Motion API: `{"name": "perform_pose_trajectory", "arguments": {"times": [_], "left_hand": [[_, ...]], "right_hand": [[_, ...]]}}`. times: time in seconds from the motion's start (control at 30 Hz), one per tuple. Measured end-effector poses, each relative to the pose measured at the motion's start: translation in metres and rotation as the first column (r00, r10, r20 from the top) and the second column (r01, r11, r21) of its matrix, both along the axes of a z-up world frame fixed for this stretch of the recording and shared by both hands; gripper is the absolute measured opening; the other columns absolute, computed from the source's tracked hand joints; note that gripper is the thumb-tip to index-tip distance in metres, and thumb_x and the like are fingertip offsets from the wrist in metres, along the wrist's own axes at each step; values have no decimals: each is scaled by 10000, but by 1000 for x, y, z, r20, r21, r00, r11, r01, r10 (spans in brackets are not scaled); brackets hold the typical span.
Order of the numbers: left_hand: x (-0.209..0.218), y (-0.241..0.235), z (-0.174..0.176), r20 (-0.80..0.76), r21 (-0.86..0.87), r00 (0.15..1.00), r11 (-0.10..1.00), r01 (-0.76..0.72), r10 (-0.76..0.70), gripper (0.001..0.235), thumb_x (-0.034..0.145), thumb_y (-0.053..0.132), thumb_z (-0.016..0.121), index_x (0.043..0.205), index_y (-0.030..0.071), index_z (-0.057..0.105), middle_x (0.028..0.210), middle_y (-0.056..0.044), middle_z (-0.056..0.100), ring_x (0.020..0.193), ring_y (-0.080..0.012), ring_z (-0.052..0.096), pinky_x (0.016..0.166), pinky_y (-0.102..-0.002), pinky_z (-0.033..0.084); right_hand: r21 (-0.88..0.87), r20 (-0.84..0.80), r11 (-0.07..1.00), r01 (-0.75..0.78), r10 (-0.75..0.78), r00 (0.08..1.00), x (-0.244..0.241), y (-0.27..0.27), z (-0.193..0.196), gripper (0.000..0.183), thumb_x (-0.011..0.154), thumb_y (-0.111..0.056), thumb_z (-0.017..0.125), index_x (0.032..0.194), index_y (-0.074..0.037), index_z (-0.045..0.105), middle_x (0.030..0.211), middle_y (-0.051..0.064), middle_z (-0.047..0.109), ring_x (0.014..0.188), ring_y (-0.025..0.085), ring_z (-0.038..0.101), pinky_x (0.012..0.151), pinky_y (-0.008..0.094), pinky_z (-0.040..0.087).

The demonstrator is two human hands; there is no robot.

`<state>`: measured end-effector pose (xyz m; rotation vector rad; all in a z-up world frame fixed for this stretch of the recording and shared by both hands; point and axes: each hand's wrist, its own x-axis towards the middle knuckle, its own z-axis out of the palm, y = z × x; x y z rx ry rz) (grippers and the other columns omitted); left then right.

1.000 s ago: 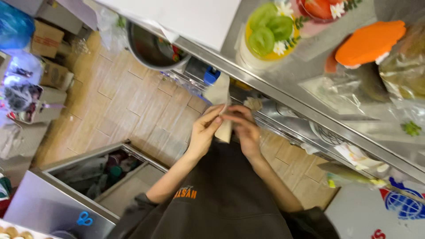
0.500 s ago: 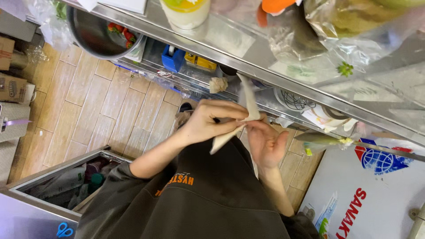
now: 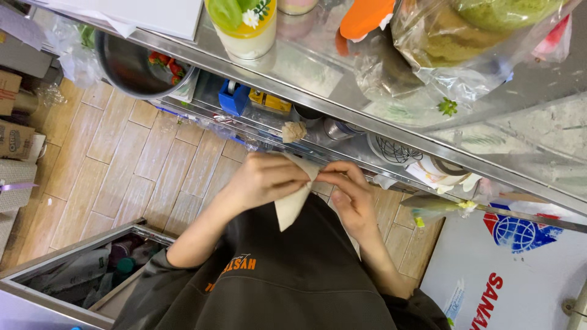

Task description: The person kneads and rolls orange fondant into a long, thin rope, then uses a white plastic scraper to straighten and shape it on a stainless steel countertop. The person also wipes the countertop with a cloth and places the shaped fondant on a metal tray.

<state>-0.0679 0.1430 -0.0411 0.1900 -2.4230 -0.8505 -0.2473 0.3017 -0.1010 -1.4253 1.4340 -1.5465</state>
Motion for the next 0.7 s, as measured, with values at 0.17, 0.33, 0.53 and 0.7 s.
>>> {"name": "perform_pose_trajectory", "arguments": {"times": [0.17,0.33,0.53,0.7], "left_hand": [[6,10,0,-54,-245,998,969,-41,29,225,818,96,834,1022,53,748,963,-47,730,855,-227,735,707,-349,594],[2,16,-19,-145,-147,986,984,-100,79,198,789,72,830,963,63,736,950,-45,724,841,-228,728,741,-350,596],[-19,38,-54,-241,794,939,607,45,245,189,795,-54,718,963,30,691,997,-76,748,903,-148,722,821,-297,596],[-29,30,-55,-271,957,869,213,197,414,303,807,-72,655,1091,31,671,1041,-89,739,930,-153,719,838,-308,591]], "right_hand": [[82,-27,995,56,-54,998,3,-3,2,287,980,-210,606,1144,-30,756,1212,102,635,1125,227,628,969,327,499],[-4,101,999,35,-34,994,3,5,-12,330,1046,-282,584,1168,-20,742,1270,108,604,1172,240,628,1040,352,500],[-188,281,982,-36,89,956,23,8,-26,485,1078,-460,566,1314,-58,701,1459,117,447,1372,262,469,1216,429,368],[-435,732,900,13,345,588,0,24,-35,545,1078,-559,515,1488,-213,611,1635,160,426,1425,296,491,1209,486,370]]}}
